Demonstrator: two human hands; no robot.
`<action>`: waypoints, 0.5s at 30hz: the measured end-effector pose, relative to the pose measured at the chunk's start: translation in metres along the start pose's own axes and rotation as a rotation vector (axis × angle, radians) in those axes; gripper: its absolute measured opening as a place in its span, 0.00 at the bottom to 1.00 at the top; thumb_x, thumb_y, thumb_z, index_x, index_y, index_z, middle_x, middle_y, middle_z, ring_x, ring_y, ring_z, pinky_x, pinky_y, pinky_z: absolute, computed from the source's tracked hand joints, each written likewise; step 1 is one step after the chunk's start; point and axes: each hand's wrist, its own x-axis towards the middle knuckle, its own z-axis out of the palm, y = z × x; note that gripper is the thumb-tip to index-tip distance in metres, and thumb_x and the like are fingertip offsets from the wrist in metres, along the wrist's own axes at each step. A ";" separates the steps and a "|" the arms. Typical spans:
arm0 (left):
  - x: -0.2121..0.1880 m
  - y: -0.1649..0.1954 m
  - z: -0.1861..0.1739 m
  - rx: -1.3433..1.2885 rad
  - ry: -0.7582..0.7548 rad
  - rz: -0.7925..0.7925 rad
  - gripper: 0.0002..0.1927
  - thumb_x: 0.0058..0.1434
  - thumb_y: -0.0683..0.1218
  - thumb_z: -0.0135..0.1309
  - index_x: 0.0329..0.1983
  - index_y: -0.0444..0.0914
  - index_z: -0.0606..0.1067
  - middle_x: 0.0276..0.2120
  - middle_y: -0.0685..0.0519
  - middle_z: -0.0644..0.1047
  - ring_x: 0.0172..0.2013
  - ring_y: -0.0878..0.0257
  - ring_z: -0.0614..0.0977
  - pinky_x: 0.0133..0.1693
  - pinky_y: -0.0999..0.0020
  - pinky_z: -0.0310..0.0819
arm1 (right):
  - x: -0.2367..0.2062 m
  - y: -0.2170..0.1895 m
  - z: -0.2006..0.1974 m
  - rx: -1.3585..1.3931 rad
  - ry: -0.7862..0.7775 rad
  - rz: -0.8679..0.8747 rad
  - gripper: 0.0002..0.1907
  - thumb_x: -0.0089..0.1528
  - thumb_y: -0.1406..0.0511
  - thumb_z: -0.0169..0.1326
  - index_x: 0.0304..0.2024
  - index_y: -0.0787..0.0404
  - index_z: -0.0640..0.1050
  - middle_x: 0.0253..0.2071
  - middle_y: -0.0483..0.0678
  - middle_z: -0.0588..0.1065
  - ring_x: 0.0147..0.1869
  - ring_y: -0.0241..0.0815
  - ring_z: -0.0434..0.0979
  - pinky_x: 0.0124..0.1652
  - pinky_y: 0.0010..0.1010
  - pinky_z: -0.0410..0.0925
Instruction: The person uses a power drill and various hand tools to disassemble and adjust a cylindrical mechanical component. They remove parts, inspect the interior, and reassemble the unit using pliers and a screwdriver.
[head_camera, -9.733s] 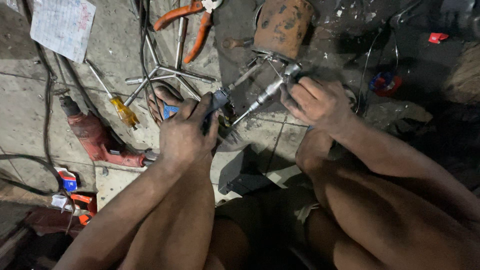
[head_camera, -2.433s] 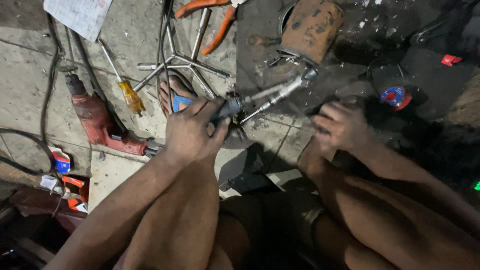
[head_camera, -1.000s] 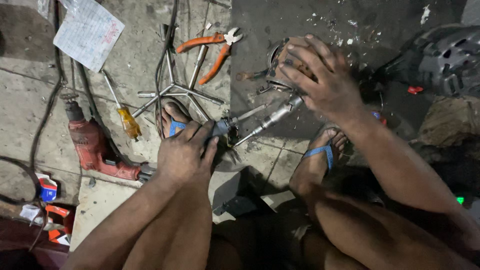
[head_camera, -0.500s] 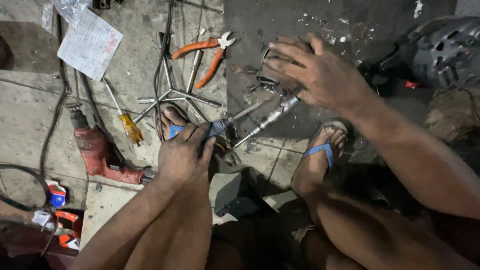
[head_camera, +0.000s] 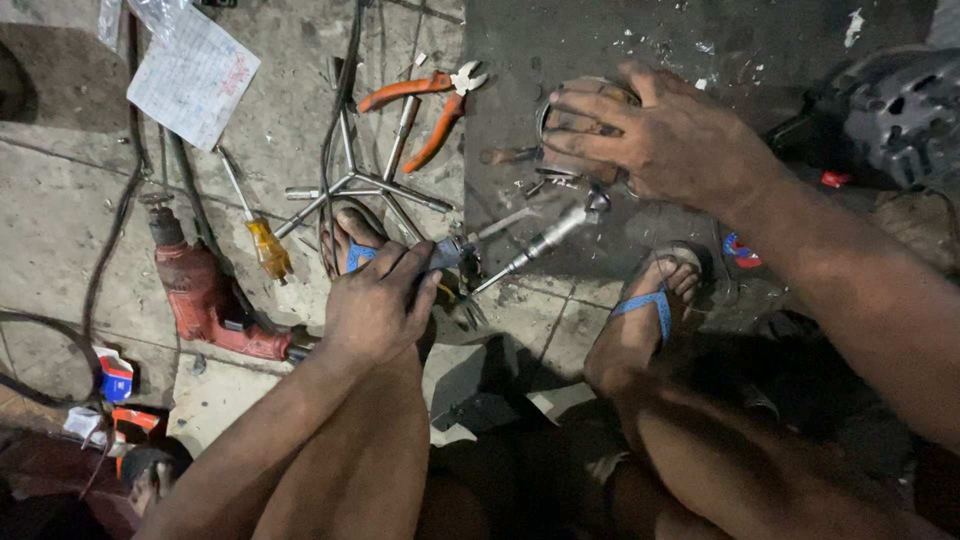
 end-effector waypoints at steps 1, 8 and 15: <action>0.000 0.001 0.000 0.035 0.041 0.040 0.18 0.64 0.50 0.57 0.54 0.38 0.78 0.38 0.46 0.79 0.31 0.48 0.83 0.39 0.51 0.79 | -0.003 0.000 0.002 -0.021 0.005 0.025 0.41 0.57 0.71 0.63 0.68 0.29 0.71 0.78 0.41 0.59 0.71 0.61 0.67 0.65 0.47 0.66; -0.001 -0.001 0.001 -0.049 0.008 -0.004 0.20 0.62 0.50 0.59 0.55 0.37 0.77 0.39 0.43 0.79 0.34 0.43 0.82 0.37 0.51 0.78 | -0.051 -0.021 0.049 0.590 0.070 0.903 0.57 0.46 0.59 0.71 0.76 0.49 0.59 0.75 0.64 0.51 0.73 0.72 0.56 0.61 0.64 0.57; 0.002 0.001 0.012 -0.068 0.015 0.057 0.21 0.61 0.50 0.58 0.54 0.36 0.76 0.40 0.43 0.78 0.37 0.43 0.83 0.38 0.51 0.79 | -0.086 -0.049 0.105 0.701 0.032 0.784 0.20 0.64 0.54 0.61 0.51 0.59 0.80 0.44 0.52 0.81 0.44 0.48 0.83 0.45 0.38 0.75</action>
